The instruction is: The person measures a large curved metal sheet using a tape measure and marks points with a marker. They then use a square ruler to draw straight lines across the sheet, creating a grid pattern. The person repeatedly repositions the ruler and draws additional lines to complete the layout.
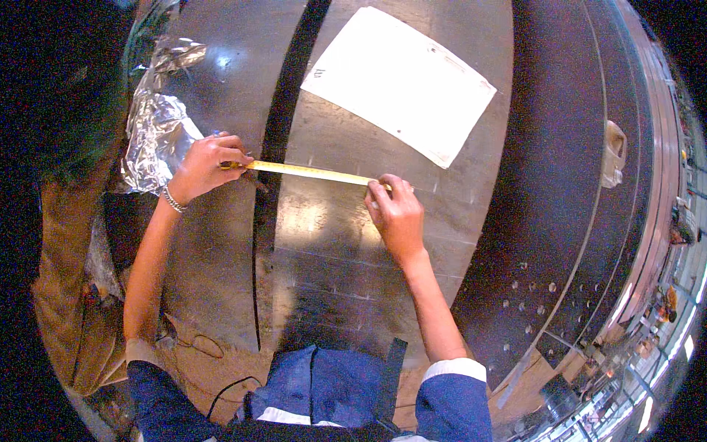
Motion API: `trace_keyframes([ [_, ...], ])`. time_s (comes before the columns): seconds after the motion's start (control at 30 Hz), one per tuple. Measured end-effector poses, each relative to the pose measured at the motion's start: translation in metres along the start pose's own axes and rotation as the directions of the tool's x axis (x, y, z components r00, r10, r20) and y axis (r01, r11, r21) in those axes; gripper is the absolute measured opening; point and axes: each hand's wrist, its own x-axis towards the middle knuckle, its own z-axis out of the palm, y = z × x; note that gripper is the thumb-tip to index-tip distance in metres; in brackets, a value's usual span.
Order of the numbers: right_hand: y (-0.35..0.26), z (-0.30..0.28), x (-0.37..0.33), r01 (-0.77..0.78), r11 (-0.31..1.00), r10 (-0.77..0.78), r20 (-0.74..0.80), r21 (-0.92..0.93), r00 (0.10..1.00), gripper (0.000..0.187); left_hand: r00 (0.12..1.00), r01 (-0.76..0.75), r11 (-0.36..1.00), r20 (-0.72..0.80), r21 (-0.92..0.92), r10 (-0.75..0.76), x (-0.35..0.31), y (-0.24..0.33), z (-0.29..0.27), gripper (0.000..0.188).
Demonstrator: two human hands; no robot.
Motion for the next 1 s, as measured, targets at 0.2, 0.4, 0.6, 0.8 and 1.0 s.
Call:
trace_keyframes([
  [0.2,0.0005,-0.0018,0.0004,-0.028,0.999,0.027,0.026,0.022,0.999,0.025,1.000,-0.002,1.000,0.003,0.013,0.002,0.0002,-0.0026,0.0039,0.021],
  [0.4,0.0013,-0.0034,0.0006,-0.017,1.000,0.015,0.050,0.021,0.999,0.027,1.000,-0.007,1.000,-0.024,0.023,0.008,0.0007,-0.0019,0.0051,0.016],
  [0.6,-0.0017,-0.0065,0.0044,-0.005,1.000,0.004,0.035,0.026,0.999,0.027,1.000,0.001,1.000,-0.016,0.026,0.000,0.0007,-0.0021,0.0053,0.016],
  [0.8,0.0018,-0.0061,0.0004,-0.021,0.999,0.020,0.040,0.028,0.999,0.027,0.998,-0.039,0.998,-0.037,0.040,0.041,0.0025,-0.0034,0.0059,0.018],
  [1.0,0.0010,-0.0040,0.0021,-0.002,1.000,0.002,0.050,0.007,0.999,0.022,1.000,-0.013,1.000,-0.015,0.004,0.013,-0.0003,-0.0026,0.0025,0.018],
])
